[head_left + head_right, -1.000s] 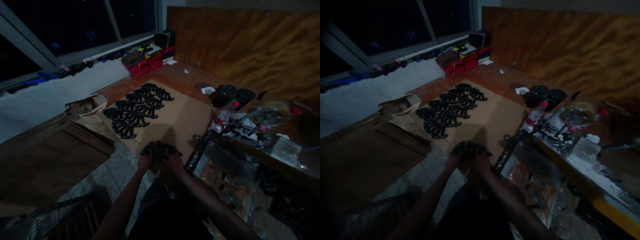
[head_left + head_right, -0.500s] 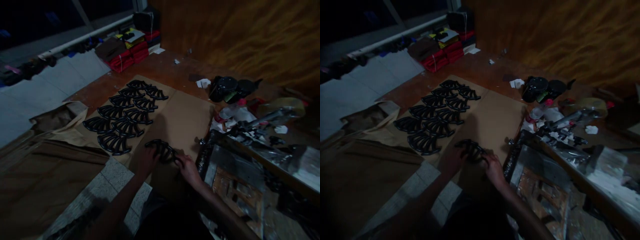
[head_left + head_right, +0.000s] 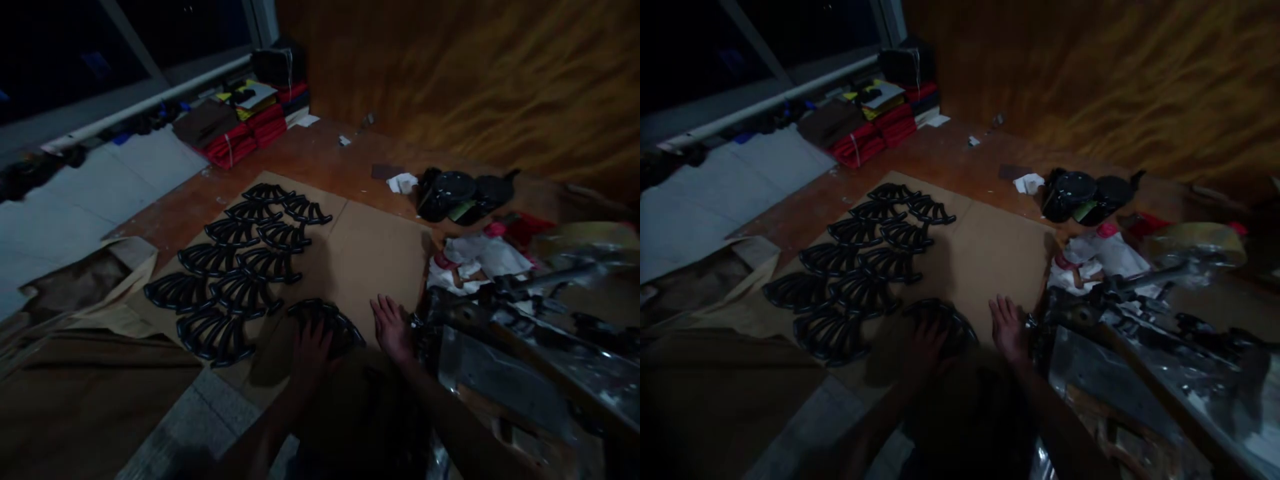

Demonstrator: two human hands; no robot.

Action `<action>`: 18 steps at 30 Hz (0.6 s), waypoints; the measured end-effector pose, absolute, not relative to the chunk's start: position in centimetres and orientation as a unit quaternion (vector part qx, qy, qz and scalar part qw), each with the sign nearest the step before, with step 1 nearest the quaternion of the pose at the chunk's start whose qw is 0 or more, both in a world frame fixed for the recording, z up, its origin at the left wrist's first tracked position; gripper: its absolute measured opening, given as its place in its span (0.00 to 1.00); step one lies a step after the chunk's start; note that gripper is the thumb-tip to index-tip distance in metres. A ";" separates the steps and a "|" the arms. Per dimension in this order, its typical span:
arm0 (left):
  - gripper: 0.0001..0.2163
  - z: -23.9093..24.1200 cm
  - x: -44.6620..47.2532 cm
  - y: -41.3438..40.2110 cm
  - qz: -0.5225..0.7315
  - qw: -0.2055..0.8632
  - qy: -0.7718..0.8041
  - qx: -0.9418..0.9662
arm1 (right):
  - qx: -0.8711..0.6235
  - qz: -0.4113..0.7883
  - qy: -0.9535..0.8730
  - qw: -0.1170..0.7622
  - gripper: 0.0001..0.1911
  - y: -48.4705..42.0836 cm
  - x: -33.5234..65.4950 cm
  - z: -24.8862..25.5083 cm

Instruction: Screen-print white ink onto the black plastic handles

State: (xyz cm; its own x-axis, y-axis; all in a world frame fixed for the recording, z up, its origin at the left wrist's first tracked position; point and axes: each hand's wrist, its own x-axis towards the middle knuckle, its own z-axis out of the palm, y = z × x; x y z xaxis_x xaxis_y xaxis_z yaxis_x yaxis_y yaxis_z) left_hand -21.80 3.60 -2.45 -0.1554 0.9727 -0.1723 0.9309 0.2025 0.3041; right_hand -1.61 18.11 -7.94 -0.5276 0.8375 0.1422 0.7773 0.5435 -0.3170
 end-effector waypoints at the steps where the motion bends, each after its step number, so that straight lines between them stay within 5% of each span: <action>1: 0.28 -2.1 -22.7 5.6 0.070 0.153 0.747 0.643 | -0.464 0.096 -0.869 0.141 0.22 18.0 -1.5 -8.1; 11: 0.29 0.3 -26.4 35.1 0.059 0.126 0.677 0.722 | -0.419 -0.031 -0.887 0.189 0.24 18.3 -0.5 -11.1; 18: 0.28 -0.3 -27.1 42.5 0.036 0.121 0.769 0.627 | -0.409 -0.076 -0.885 0.208 0.28 18.2 -0.4 -12.5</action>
State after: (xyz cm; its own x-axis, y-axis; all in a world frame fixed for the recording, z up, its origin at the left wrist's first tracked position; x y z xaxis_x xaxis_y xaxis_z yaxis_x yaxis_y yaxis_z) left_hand -27.09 42.51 -0.32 -0.1841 0.9729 -0.1401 0.9554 0.2106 0.2069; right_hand -0.37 18.15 -12.49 -0.5796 0.6921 0.4302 0.7554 0.6543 -0.0348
